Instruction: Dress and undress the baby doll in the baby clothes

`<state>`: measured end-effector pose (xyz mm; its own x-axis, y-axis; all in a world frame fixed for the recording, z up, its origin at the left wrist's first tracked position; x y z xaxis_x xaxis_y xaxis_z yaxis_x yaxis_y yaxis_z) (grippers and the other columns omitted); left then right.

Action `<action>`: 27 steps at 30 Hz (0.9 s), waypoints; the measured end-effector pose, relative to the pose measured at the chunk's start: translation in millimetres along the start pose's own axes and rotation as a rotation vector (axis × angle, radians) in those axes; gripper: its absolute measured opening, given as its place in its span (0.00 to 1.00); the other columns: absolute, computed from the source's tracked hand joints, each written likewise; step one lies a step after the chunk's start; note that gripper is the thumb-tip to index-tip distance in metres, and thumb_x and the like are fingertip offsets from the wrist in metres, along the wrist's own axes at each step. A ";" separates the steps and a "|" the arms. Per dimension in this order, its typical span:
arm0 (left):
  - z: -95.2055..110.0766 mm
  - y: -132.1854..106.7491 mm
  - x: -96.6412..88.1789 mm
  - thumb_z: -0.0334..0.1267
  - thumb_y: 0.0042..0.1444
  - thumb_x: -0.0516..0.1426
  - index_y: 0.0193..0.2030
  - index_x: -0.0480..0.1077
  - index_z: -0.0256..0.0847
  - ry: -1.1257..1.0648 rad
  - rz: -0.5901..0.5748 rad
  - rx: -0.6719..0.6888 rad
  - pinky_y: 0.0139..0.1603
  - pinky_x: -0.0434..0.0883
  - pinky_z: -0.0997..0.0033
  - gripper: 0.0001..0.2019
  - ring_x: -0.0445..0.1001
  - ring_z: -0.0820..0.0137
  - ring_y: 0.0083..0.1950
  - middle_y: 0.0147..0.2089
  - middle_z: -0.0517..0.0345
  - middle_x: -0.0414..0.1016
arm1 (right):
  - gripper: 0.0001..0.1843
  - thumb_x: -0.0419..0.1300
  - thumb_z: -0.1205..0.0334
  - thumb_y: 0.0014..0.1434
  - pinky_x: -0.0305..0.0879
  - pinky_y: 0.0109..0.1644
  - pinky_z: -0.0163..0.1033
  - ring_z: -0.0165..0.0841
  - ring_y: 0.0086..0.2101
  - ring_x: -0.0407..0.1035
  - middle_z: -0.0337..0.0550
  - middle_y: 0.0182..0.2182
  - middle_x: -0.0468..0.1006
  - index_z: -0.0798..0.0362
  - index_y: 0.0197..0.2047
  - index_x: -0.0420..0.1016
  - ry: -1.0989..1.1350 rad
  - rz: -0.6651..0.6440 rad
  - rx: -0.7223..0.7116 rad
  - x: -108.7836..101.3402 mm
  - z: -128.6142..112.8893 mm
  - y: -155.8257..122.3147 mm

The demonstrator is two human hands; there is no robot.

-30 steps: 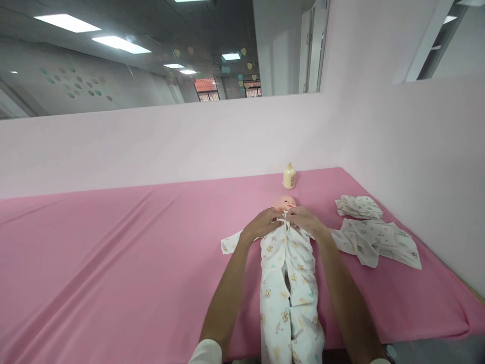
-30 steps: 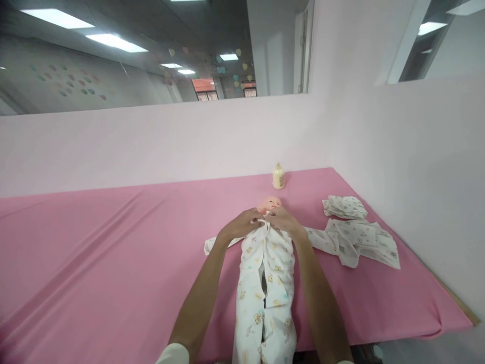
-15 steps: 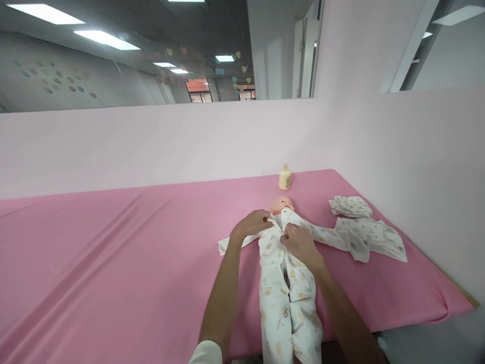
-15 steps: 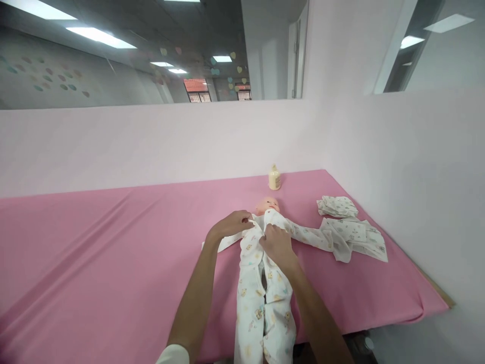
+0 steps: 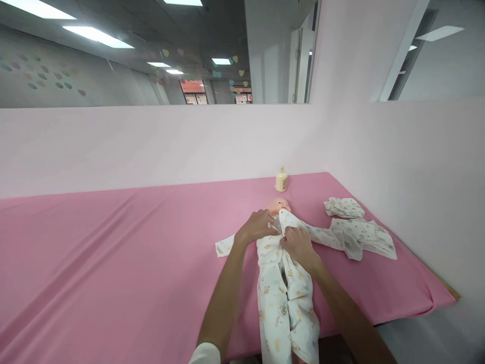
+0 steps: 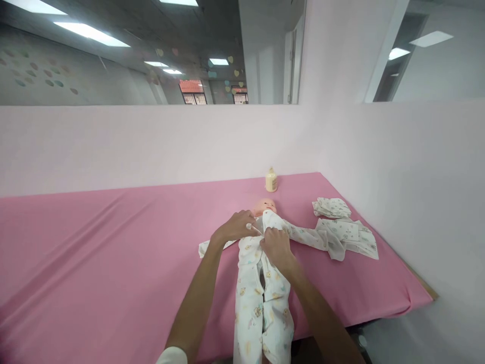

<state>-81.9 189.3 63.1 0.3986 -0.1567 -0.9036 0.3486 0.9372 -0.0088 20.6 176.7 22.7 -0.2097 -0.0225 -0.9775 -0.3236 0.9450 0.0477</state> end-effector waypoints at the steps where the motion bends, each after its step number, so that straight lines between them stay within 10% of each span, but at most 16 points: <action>1: 7.4 0.8 3.3 0.49 0.50 0.58 0.30 0.76 0.44 0.013 -0.003 0.037 0.46 0.59 0.67 0.12 0.65 0.63 0.47 0.40 0.57 0.71 | 0.09 0.51 0.67 0.59 0.51 0.33 0.38 0.38 0.34 0.70 0.51 0.33 0.78 0.56 0.33 0.72 0.040 0.017 0.005 -0.4 2.7 0.2; 8: 26.0 -3.3 18.0 0.43 0.54 0.54 0.21 0.64 0.38 -0.020 -0.106 0.117 0.30 0.51 0.71 0.14 0.55 0.76 0.27 0.23 0.63 0.60 | 0.09 0.52 0.63 0.54 0.48 0.27 0.34 0.27 0.23 0.57 0.34 0.19 0.64 0.52 0.23 0.61 0.729 0.023 0.009 14.8 35.9 5.5; 14: 24.0 -3.3 15.8 0.34 0.51 0.51 0.24 0.63 0.39 -0.014 -0.094 0.120 0.30 0.52 0.72 0.07 0.58 0.75 0.28 0.25 0.64 0.64 | 0.06 0.53 0.60 0.51 0.51 0.25 0.32 0.25 0.20 0.56 0.32 0.18 0.63 0.52 0.25 0.63 1.194 -0.135 0.016 40.8 40.3 10.4; 27: 35.8 -10.4 -0.5 0.29 0.50 0.48 0.32 0.73 0.39 -0.170 -0.071 0.216 0.38 0.63 0.73 0.12 0.67 0.70 0.37 0.34 0.58 0.72 | 0.09 0.49 0.63 0.55 0.48 0.28 0.34 0.27 0.23 0.55 0.33 0.19 0.62 0.52 0.24 0.62 0.783 0.058 -0.132 19.7 18.0 -3.0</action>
<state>-55.4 168.6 79.0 0.4974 -0.2865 -0.8189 0.5459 0.8370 0.0388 34.0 179.3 -0.3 -0.8014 -0.2437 -0.5462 -0.3886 0.9063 0.1658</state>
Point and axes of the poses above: each hand's wrist, its own y-axis towards the middle knuckle, its own x-axis out of the palm, z = x × y, the point moved 9 cm from there along y, towards the middle knuckle
